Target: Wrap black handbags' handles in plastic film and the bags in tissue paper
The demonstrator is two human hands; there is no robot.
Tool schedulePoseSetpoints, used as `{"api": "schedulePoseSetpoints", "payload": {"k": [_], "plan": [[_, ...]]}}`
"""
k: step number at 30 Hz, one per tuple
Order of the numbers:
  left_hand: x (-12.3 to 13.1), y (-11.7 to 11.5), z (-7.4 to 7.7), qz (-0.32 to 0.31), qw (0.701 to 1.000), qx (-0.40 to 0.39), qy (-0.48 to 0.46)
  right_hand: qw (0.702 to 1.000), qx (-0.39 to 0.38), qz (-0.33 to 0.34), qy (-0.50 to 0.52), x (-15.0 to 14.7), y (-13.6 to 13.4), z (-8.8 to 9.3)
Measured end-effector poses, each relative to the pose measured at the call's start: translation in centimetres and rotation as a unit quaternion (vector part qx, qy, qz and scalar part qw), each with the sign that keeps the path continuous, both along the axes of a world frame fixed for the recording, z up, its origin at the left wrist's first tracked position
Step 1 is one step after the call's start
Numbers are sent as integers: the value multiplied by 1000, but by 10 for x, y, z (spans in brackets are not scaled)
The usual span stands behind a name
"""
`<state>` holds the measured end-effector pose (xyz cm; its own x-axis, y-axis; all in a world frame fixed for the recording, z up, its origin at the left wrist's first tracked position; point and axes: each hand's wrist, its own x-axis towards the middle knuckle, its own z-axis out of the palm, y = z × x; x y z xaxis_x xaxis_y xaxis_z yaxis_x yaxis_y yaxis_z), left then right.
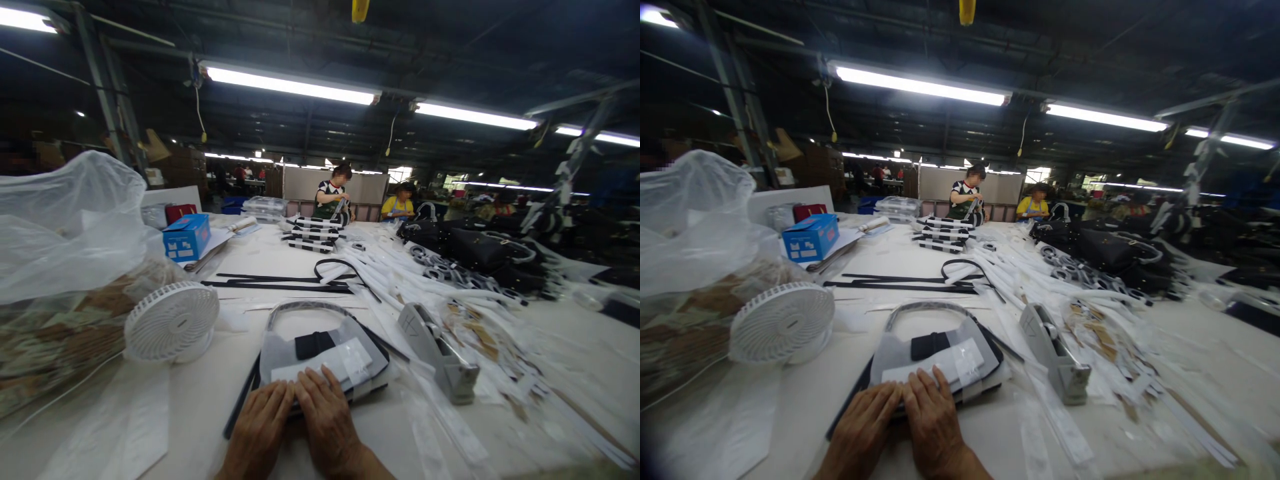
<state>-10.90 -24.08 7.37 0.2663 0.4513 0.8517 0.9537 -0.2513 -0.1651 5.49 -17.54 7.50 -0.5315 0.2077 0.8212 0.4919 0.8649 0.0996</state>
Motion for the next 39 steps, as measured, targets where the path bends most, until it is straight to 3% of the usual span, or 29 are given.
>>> {"api": "schedulePoseSetpoints", "payload": {"k": [13, 30, 39], "plan": [[2, -2, 7, 2, 1000, -5, 6, 1000, -9, 4, 11, -1, -1, 0], [-9, 4, -19, -8, 1000, -7, 0, 998, 54, 7, 11, -1, 6, 4], [-10, 3, -18, -1, 1000, -8, 21, 998, 60, 3, 20, -2, 6, 5]]}}
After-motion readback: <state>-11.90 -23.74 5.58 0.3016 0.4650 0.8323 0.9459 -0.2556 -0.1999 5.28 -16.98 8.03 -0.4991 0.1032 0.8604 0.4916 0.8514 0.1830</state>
